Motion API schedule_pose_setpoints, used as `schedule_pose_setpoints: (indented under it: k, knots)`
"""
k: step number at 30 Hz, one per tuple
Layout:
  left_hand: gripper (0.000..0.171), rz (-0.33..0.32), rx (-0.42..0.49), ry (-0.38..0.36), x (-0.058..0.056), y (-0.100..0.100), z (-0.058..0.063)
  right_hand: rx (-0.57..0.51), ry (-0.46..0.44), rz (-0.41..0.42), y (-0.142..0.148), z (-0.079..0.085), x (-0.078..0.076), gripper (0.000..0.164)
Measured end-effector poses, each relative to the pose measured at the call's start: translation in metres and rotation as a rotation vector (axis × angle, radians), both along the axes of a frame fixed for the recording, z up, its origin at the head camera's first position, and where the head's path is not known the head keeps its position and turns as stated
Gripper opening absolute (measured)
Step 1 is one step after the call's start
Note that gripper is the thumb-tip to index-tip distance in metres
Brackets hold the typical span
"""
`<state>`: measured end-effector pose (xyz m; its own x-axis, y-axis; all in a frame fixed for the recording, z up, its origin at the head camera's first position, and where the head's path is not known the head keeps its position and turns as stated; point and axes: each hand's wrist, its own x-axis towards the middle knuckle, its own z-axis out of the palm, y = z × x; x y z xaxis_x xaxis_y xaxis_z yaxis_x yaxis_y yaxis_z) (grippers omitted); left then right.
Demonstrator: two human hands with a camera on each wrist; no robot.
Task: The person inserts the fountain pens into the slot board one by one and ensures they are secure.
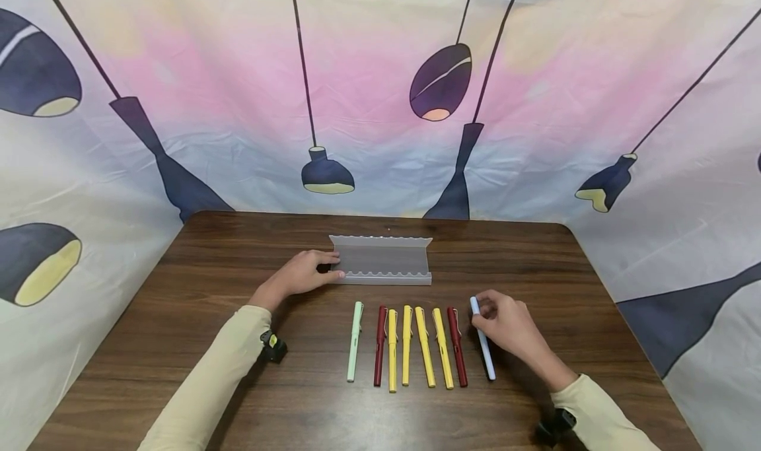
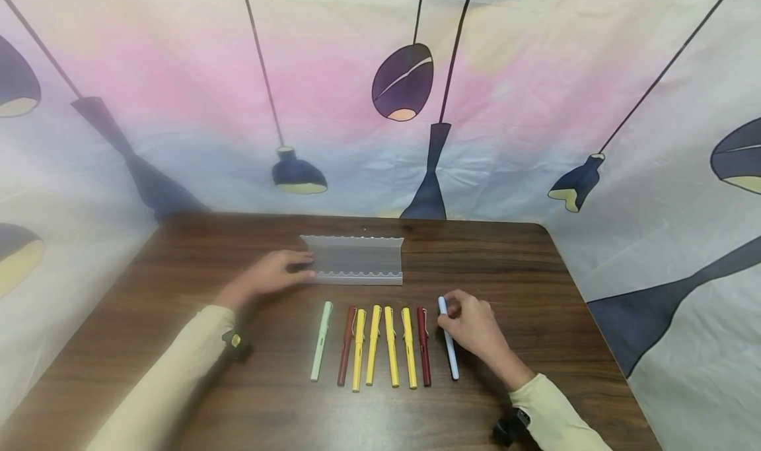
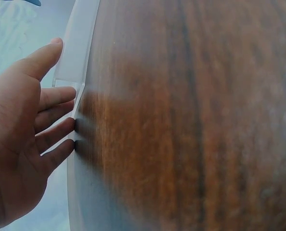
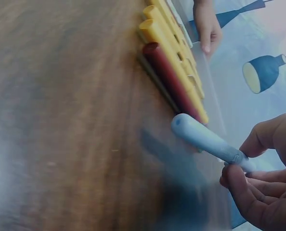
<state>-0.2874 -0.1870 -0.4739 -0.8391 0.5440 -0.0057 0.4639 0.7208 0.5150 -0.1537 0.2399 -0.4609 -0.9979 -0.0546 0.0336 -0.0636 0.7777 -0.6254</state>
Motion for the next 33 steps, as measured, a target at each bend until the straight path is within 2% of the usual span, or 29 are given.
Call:
schedule_pose_setpoints:
  k: [4, 21, 26, 33]
  knots:
    - [0.065, 0.004, 0.001, -0.001, -0.001, -0.001, -0.001, -0.028, 0.004, 0.003, -0.001, 0.009, -0.004, 0.032]
    - [0.064, 0.014, 0.006, -0.005, 0.002, 0.001, 0.002, -0.012, 0.230, 0.061, -0.009, 0.031, -0.021, 0.040]
    - [0.064, 0.012, 0.003, -0.006, 0.002, 0.000, 0.001, -0.040, 0.264, 0.092, -0.012, 0.036, -0.028, 0.041]
    - [0.065, 0.012, 0.009, -0.006, 0.001, 0.000, -0.001, -0.055, 0.312, 0.084, -0.018, 0.044, -0.040, 0.040]
